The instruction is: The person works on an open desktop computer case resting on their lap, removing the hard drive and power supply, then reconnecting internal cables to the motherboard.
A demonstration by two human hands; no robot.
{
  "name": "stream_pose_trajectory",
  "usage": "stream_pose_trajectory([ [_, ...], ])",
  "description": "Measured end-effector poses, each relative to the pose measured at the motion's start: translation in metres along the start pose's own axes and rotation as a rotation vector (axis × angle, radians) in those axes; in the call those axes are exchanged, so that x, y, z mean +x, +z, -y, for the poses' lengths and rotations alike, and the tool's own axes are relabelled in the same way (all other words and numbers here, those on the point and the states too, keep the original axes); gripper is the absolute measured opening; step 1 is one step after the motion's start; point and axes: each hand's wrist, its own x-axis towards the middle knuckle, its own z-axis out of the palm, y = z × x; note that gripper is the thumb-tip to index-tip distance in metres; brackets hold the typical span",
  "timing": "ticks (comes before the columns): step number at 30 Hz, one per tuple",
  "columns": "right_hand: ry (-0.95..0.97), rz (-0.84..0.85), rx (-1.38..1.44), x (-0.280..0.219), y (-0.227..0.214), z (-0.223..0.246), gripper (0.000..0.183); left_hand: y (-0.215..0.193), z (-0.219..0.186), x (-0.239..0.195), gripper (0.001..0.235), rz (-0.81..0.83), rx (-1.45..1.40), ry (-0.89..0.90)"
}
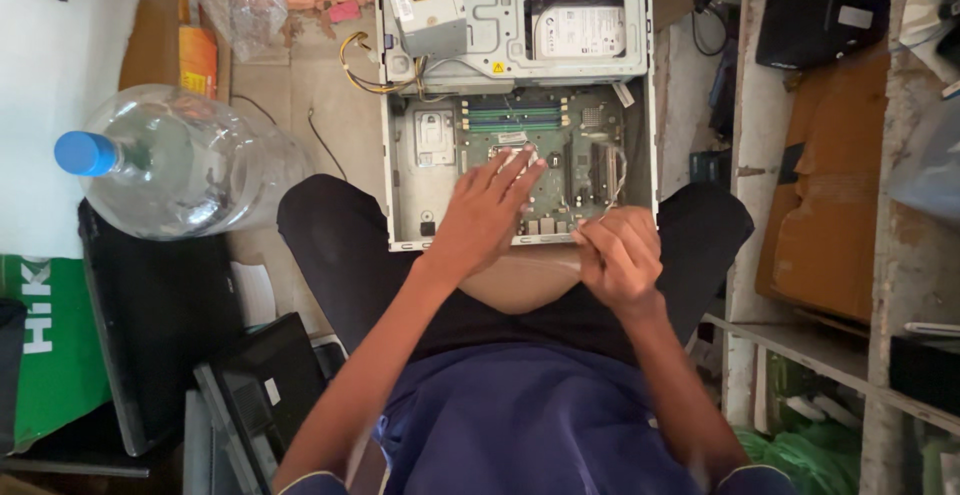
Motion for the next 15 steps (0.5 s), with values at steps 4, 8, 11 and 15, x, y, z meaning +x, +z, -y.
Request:
stream_pose_trajectory([
  [4, -0.087, 0.004, -0.02, 0.023, -0.008, 0.0, 0.021, -0.002, -0.006, 0.019, 0.054, 0.008, 0.025, 0.021],
  [8, -0.114, -0.02, -0.071, 0.048, -0.012, -0.012, 0.02, -0.003, 0.006, 0.052, 0.023, 0.035, -0.014, 0.138],
  [11, -0.026, -0.002, -0.074, 0.061, -0.01, -0.032, 0.027, -0.003, 0.023, 0.093, 0.013, -0.056, -0.118, 0.095],
  [15, 0.294, -0.059, 0.113, 0.055, 0.002, -0.062, 0.057, -0.008, 0.052, 0.145, 0.013, -0.25, -0.244, -0.014],
])
